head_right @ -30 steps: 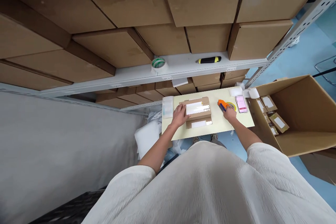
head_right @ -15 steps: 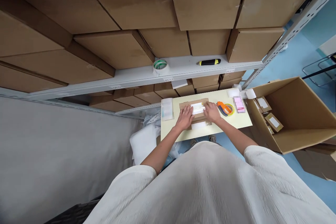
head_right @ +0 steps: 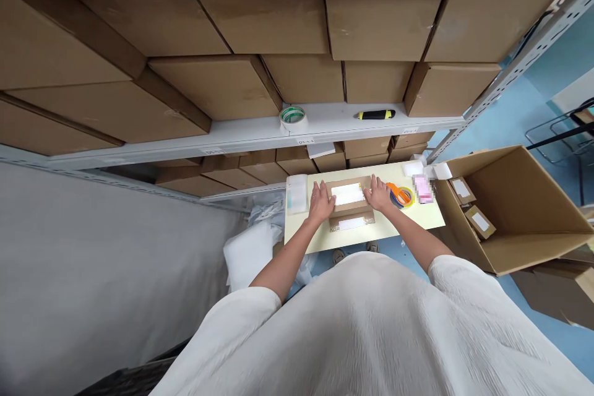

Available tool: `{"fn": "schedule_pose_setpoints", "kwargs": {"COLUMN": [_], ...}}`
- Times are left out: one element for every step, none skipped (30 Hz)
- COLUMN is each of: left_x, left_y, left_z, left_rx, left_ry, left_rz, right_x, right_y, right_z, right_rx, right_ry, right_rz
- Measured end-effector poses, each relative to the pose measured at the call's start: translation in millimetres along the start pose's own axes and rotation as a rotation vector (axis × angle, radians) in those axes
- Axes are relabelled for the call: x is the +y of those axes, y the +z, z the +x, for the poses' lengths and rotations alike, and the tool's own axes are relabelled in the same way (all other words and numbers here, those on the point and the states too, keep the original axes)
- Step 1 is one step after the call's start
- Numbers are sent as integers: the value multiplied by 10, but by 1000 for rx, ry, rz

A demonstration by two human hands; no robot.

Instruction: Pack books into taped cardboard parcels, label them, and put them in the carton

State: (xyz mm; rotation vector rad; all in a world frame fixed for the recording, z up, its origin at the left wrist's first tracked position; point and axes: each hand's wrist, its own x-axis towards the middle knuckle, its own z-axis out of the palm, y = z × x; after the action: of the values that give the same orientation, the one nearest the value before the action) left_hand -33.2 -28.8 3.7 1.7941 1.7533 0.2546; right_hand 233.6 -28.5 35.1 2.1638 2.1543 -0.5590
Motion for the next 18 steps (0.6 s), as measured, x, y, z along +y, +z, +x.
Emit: {"fn": "schedule_pose_setpoints", "kwargs": {"left_x": [31, 64, 98, 131, 163, 194, 221, 243, 260, 269, 270, 262, 244, 216, 180, 137, 89, 39], "left_y": [-30, -63, -101, -144, -191, -240, -288, -332, -365, -384, -386, -368, -331, -276, -208, -132, -52, 25], "left_z": [42, 74, 95, 102, 98, 83, 61, 32, 1, -33, -68, -104, -141, -179, -217, -256, -294, -330], "left_rx": [0, 4, 19, 50, 97, 155, 214, 266, 312, 350, 377, 393, 396, 390, 374, 350, 327, 300], "left_ry": [-22, -32, -32, -21, -5, 14, 36, 55, 68, 72, 73, 68, 59, 49, 35, 20, 3, -9], "left_rz": [-37, -71, -102, -131, -158, -183, -205, -219, -229, -235, -235, -230, -222, -212, -203, -200, -203, -212], "right_x": [-42, -84, -123, -154, -177, -191, -196, -196, -191, -185, -178, -170, -160, -146, -126, -100, -66, -24], "right_y": [-48, -96, -142, -186, -224, -257, -282, -297, -302, -294, -274, -242, -198, -145, -83, -16, 55, 127], "right_z": [35, 62, 78, 83, 77, 59, 33, 0, -39, -81, -125, -170, -213, -255, -294, -329, -358, -380], "right_rx": [-9, -12, -4, 23, 67, 124, 185, 242, 289, 324, 342, 343, 330, 309, 285, 261, 238, 215], "right_ry": [18, 32, 42, 45, 42, 29, 5, -21, -43, -57, -62, -59, -51, -39, -23, -7, 7, 19], "right_rz": [41, 78, 112, 142, 167, 187, 201, 208, 209, 207, 203, 200, 201, 208, 224, 249, 281, 318]}}
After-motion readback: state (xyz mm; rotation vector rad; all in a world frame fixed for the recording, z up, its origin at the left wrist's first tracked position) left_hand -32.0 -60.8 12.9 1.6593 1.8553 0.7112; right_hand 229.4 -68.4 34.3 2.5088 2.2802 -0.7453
